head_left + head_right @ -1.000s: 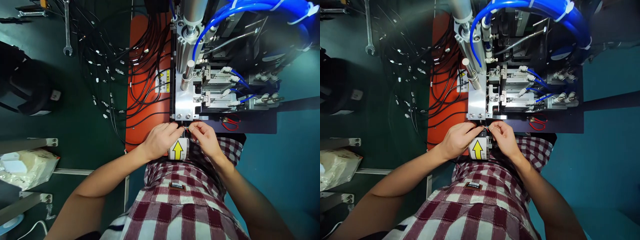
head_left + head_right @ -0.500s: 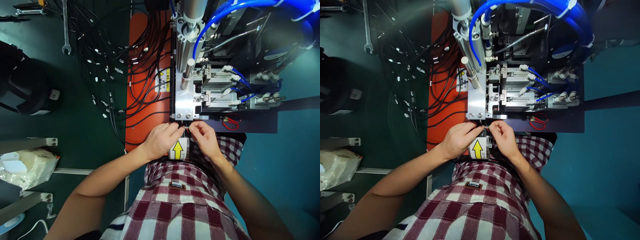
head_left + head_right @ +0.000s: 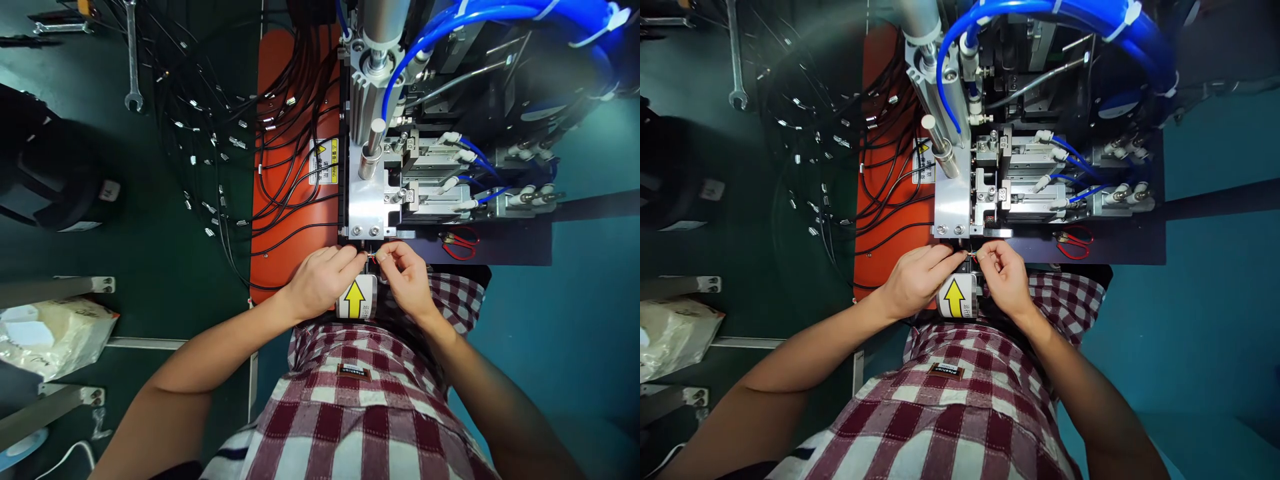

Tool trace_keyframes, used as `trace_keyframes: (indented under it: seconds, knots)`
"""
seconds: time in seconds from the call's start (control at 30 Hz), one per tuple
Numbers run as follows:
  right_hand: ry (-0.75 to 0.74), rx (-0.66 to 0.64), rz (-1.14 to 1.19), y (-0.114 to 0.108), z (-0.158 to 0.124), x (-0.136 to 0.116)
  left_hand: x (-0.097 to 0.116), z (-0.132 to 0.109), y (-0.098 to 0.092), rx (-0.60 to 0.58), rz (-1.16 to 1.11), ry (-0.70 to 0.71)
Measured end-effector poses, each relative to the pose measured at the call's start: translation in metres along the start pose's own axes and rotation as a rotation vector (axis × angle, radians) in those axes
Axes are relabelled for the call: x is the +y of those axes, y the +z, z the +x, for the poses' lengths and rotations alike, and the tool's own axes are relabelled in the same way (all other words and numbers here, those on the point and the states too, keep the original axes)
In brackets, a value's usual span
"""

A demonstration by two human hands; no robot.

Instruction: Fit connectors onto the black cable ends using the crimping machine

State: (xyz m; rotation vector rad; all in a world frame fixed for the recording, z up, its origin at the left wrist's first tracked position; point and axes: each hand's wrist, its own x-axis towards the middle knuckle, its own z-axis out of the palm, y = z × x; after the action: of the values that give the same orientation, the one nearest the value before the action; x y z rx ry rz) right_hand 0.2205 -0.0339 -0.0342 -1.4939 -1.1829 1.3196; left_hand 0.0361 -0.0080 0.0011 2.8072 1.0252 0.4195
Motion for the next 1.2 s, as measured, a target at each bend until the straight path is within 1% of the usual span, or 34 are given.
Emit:
trace_keyframes:
  seconds: [0.2, 0.37, 0.5, 0.63, 0.93, 1.2]
  knots:
    - [0.024, -0.018, 0.021, -0.001, 0.001, -0.003, 0.0, 0.001, -0.002, 0.007, 0.044, 0.035]
    - [0.013, -0.003, 0.026, 0.0, 0.001, -0.003, 0.0, 0.001, -0.002, -0.048, 0.025, -0.027]
    - [0.049, 0.013, 0.131, 0.001, 0.001, -0.002, 0.0, 0.002, -0.003, -0.063, -0.032, -0.047]
    - [0.077, -0.004, 0.217, 0.003, 0.001, 0.003, 0.0, 0.003, -0.004, -0.073, -0.042, -0.044]
    - [-0.055, 0.022, 0.176, 0.005, 0.001, 0.014, 0.003, 0.001, -0.002, -0.097, 0.003, -0.05]
    - [-0.094, 0.039, 0.181, 0.008, 0.001, 0.017, 0.004, 0.001, -0.001, -0.088, 0.01, -0.052]
